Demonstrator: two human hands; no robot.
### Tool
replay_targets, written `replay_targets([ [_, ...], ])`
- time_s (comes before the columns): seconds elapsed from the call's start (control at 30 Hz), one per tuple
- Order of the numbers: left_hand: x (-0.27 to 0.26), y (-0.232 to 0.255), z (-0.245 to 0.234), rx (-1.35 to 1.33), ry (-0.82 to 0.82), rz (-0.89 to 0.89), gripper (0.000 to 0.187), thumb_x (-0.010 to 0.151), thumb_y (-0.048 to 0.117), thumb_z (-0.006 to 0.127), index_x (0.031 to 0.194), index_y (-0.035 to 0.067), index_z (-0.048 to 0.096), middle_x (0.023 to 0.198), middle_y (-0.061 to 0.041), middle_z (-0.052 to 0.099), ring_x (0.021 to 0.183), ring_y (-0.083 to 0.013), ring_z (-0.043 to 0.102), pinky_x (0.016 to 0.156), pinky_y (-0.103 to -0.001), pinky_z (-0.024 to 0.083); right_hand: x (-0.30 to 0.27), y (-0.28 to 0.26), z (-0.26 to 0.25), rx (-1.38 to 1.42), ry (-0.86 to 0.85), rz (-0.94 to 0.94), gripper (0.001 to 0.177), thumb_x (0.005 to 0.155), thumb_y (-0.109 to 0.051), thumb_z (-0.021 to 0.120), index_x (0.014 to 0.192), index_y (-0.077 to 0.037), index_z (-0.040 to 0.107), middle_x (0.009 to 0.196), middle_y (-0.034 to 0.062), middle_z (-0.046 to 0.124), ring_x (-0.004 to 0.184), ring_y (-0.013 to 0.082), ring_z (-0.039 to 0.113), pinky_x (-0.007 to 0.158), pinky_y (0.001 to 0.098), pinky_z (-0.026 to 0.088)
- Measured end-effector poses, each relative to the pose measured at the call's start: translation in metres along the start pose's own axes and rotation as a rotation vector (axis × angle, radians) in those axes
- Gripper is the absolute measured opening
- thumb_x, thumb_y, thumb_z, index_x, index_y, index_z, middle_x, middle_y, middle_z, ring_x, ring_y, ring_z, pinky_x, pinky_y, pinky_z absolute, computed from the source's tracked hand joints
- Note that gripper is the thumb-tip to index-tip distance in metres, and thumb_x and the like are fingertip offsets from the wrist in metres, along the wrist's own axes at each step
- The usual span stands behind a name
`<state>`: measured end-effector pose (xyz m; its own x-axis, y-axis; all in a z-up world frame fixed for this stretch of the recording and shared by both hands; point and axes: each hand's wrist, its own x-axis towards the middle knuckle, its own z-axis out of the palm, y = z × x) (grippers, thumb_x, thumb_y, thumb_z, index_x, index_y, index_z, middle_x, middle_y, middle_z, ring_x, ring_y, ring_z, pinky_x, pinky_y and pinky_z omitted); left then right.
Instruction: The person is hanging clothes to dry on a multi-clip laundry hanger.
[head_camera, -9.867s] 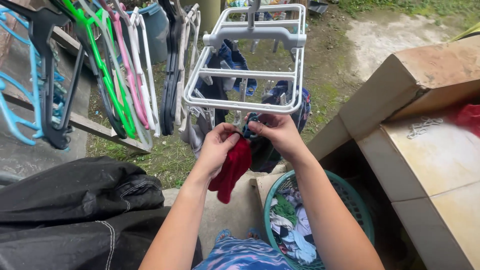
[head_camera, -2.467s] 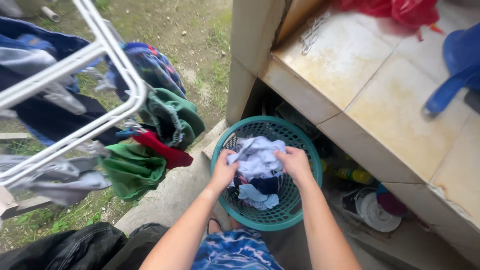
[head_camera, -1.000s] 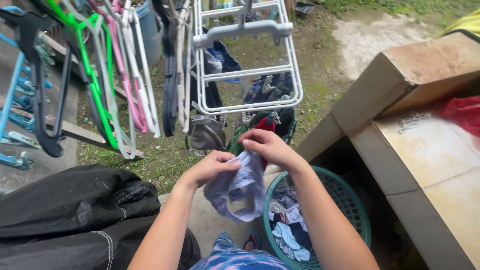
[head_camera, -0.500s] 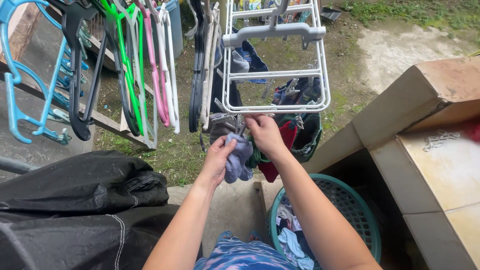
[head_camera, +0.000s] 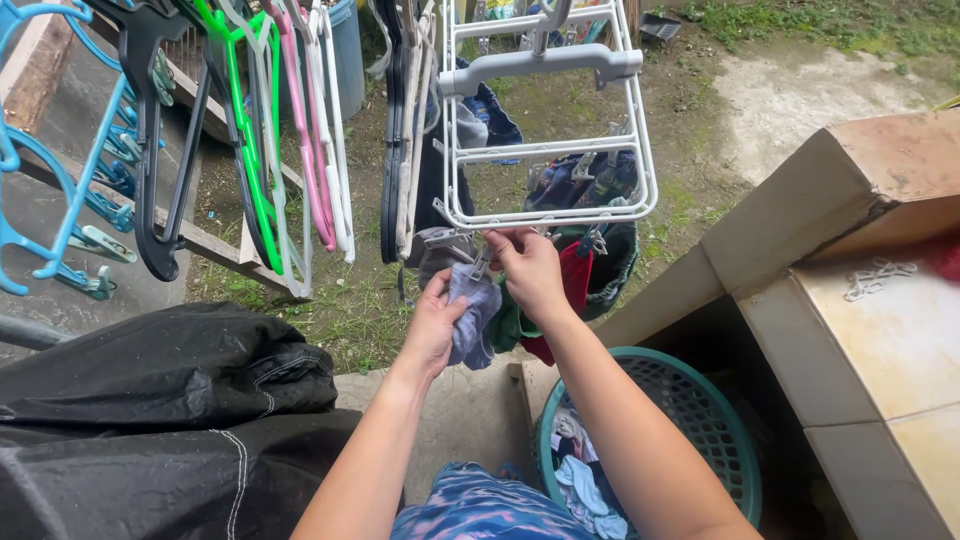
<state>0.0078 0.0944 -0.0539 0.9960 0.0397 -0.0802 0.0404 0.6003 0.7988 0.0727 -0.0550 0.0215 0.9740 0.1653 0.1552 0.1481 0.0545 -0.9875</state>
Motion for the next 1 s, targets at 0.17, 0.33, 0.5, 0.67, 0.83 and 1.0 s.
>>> replay_targets([
  [0.17,-0.006,0.013,0.024,-0.119,-0.069,-0.024,0.052,0.096,-0.005,0.053,0.145,0.013,0.048,0.122,-0.009,0.065,0.108,-0.0178,0.065,0.097,-0.034,0.053,0.000,0.021,-0.004,-0.060,0.031,0.056,0.030,0.097,-0.023,0.071,0.109,0.003,0.076,0.085,0.0052,0.070,0.070,0.0099,0.061,0.062,0.0270,0.050],
  [0.33,-0.029,-0.046,0.031,0.468,0.485,0.303,0.059,0.087,-0.001,0.067,0.141,0.010,0.046,0.124,-0.011,0.056,0.110,-0.0189,0.058,0.097,-0.034,0.049,-0.024,0.030,-0.034,0.031,-0.063,0.028,0.034,0.096,-0.021,0.072,0.122,0.000,0.067,0.100,0.0048,0.074,0.086,0.0071,0.065,0.074,0.0237,0.053],
  [0.5,-0.045,-0.148,-0.009,0.771,0.346,0.123,0.019,0.089,0.007,0.069,0.105,0.004,0.061,0.097,-0.010,0.069,0.088,-0.0174,0.068,0.082,-0.031,0.056,-0.076,0.075,-0.097,0.078,-0.435,0.504,0.032,0.097,-0.023,0.069,0.120,-0.001,0.075,0.111,0.0088,0.077,0.100,0.0150,0.074,0.089,0.0307,0.061],
  [0.67,-0.028,-0.236,-0.017,0.874,-0.017,-0.151,0.018,0.086,0.009,0.066,0.103,0.005,0.068,0.090,-0.010,0.074,0.083,-0.0187,0.072,0.077,-0.032,0.057,-0.143,0.153,-0.149,-0.045,-0.223,0.742,0.027,0.098,-0.022,0.065,0.118,-0.007,0.076,0.110,0.0028,0.077,0.098,0.0136,0.071,0.085,0.0320,0.057],
  [0.83,-0.031,-0.303,-0.015,1.158,-0.253,-0.313,0.025,0.084,0.018,0.069,0.105,0.004,0.074,0.098,-0.015,0.077,0.093,-0.0264,0.074,0.084,-0.036,0.057,-0.228,0.268,-0.205,0.002,-0.009,0.892,0.023,0.099,-0.019,0.061,0.116,-0.013,0.075,0.102,-0.0014,0.075,0.096,0.0106,0.070,0.080,0.0305,0.059],
  [1.0,-0.038,-0.376,-0.039,1.466,-0.512,-0.424,0.033,0.082,0.028,0.069,0.106,0.007,0.077,0.109,-0.022,0.074,0.107,-0.0375,0.070,0.096,-0.043,0.054,-0.317,0.383,-0.228,-0.021,0.343,1.053,0.026,0.094,-0.010,0.064,0.118,-0.007,0.073,0.091,0.0032,0.072,0.078,0.0129,0.066,0.069,0.0322,0.053],
])
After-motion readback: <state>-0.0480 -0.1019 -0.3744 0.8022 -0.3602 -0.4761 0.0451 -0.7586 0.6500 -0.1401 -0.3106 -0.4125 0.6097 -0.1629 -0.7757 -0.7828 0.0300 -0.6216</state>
